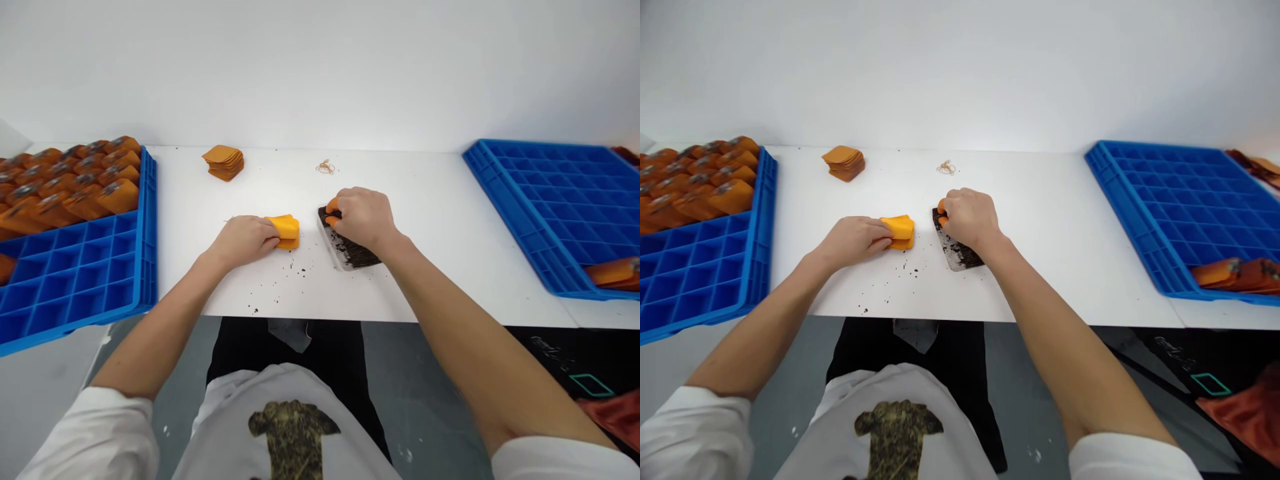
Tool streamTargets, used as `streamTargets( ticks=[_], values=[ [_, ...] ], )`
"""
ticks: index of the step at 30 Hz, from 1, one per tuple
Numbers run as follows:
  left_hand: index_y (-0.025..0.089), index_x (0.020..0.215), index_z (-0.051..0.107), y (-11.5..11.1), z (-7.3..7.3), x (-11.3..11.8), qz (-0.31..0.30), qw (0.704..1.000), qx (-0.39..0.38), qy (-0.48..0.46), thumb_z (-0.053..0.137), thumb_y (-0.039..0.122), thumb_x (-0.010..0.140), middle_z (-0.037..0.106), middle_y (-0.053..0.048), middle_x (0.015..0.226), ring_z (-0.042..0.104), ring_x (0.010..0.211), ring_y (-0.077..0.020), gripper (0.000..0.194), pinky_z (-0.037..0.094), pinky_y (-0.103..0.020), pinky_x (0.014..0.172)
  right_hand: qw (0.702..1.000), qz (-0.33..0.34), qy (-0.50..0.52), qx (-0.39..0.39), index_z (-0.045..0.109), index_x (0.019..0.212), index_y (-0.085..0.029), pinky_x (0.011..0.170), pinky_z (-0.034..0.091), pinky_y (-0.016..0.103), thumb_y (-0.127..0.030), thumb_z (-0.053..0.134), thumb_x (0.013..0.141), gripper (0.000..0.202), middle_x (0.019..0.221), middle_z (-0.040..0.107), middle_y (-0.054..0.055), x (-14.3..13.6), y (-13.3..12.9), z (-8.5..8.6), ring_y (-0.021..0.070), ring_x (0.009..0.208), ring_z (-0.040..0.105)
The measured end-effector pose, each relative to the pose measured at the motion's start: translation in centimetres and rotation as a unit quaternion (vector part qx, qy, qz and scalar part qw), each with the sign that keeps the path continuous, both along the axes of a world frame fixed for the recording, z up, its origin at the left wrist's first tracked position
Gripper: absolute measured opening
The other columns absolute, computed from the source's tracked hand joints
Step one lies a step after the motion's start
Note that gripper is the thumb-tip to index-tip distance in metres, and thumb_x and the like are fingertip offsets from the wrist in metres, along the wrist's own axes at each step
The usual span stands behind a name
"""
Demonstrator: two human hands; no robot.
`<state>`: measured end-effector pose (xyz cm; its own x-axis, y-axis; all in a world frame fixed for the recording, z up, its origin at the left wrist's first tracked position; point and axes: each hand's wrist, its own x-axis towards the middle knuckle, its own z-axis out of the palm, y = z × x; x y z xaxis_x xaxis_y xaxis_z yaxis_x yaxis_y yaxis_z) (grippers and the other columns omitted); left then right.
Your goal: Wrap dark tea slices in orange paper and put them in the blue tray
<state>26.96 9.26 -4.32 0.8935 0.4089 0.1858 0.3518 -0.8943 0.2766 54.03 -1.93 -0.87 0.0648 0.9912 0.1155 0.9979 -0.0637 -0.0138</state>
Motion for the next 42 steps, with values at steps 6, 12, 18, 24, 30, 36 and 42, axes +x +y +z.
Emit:
streamTargets(
  ticks=[6,12,18,24,30,36,42],
  values=[
    [0.022,0.081,0.081,0.4,-0.6,0.4,-0.009,0.999,0.031,0.024,0.052,0.029,0.102,0.077,-0.009,0.095,0.065,0.084,-0.023,0.037,0.05,-0.036,0.076,1.0,0.006,-0.012,-0.029,0.087,0.091,-0.023,0.07,0.035,0.039,-0.017,0.061,0.092,0.026,0.104,0.079,0.012,-0.5,0.3,0.3,0.0286,0.101,0.059],
    [0.024,0.084,0.082,0.7,-0.8,-0.4,0.058,0.992,0.003,-0.115,0.062,0.031,0.102,0.08,-0.007,0.094,0.068,0.088,-0.0225,0.027,0.052,-0.037,0.078,1.0,-0.011,0.013,0.001,0.087,0.093,-0.024,0.069,0.035,0.039,-0.023,0.063,0.093,0.024,0.102,0.075,0.01,0.4,-0.5,1.8,0.0289,0.102,0.059],
    [0.023,0.072,0.075,-1.2,0.7,-1.3,0.124,0.921,-0.207,-0.306,0.083,0.032,0.087,0.074,-0.002,0.081,0.062,0.07,-0.016,0.019,0.05,-0.034,0.064,0.969,-0.037,0.183,0.164,0.086,0.094,-0.03,0.071,0.044,0.04,-0.034,0.076,0.091,0.011,0.093,0.072,0.005,0.4,-4.5,5.2,0.0239,0.083,0.061],
    [0.023,0.067,0.071,-4.6,1.8,-1.6,0.117,0.874,-0.314,-0.351,0.089,0.034,0.082,0.071,-0.001,0.077,0.062,0.07,-0.0155,0.026,0.05,-0.032,0.063,0.869,0.034,0.408,0.279,0.081,0.083,-0.031,0.057,0.04,0.036,-0.032,0.085,0.087,0.006,0.08,0.066,0.0,-5.5,-9.0,7.9,0.0171,0.068,0.052],
    [0.024,0.07,0.075,-6.4,2.6,-1.7,0.096,0.878,-0.29,-0.369,0.089,0.037,0.085,0.073,-0.001,0.078,0.064,0.073,-0.0155,0.024,0.051,-0.032,0.066,0.895,0.046,0.362,0.257,0.085,0.087,-0.029,0.051,0.036,0.033,-0.04,0.08,0.096,0.015,0.078,0.066,0.002,-8.4,-9.3,7.8,0.0148,0.061,0.049],
    [0.024,0.077,0.08,-7.0,2.7,-1.9,0.095,0.893,-0.232,-0.374,0.088,0.039,0.09,0.078,-0.002,0.086,0.069,0.077,-0.0167,0.022,0.057,-0.033,0.07,0.932,0.035,0.261,0.249,0.087,0.095,-0.029,0.056,0.043,0.035,-0.031,0.074,0.096,0.014,0.084,0.072,0.003,-8.6,-9.2,7.2,0.018,0.066,0.06],
    [0.025,0.085,0.084,-7.6,2.5,-1.5,0.064,0.897,-0.183,-0.397,0.085,0.036,0.095,0.081,-0.004,0.089,0.072,0.079,-0.0169,0.015,0.059,-0.031,0.067,0.957,0.09,0.093,0.261,0.081,0.077,-0.024,0.06,0.04,0.038,-0.023,0.066,0.101,0.029,0.085,0.073,0.007,-9.3,-8.8,6.6,0.0222,0.075,0.061]
  ],
)
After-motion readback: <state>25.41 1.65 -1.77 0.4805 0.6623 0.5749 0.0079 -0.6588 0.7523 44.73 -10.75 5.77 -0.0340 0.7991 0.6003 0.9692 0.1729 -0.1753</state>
